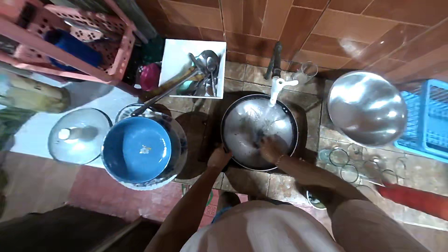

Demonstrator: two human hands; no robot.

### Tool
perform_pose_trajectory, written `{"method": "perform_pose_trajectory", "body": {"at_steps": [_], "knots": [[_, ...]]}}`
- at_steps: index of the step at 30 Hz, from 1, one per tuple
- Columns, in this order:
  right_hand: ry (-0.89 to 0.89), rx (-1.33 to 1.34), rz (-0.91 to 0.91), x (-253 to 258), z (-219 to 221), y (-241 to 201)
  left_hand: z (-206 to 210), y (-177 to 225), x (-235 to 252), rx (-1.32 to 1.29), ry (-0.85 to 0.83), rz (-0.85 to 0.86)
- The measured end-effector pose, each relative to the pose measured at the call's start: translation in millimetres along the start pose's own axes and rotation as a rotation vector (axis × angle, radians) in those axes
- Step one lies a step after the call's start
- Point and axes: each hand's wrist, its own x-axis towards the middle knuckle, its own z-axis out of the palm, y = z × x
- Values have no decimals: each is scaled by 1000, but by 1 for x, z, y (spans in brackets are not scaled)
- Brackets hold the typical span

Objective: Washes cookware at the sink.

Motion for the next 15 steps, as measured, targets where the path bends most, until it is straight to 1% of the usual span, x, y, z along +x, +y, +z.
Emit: {"method": "perform_pose_trajectory", "body": {"at_steps": [2,4,5,6,8,10,11,12,13,14,15], "knots": [[12,161,-64,4,19,-43,1,-1,1,15,-10,3],[19,286,-113,9,24,-73,2,-2,2,9,-13,19],[21,312,-143,7,25,-76,1,-2,1,5,-13,22],[8,309,-186,1,27,-71,1,-2,1,0,-15,18],[-41,211,-290,-21,25,-36,1,-1,0,8,-26,6],[-122,-7,-361,-33,6,16,0,-1,1,18,-37,-8],[-145,-128,-359,-30,-8,43,1,-2,0,26,-37,-11],[-130,-216,-330,-20,-24,68,2,-2,1,31,-31,-10],[-64,-287,-295,-6,-41,89,3,-3,1,33,-22,-6],[0,-386,-275,7,-62,101,3,-3,1,39,-16,-3],[23,-495,-249,17,-80,103,3,-3,2,45,-8,-1]]}}
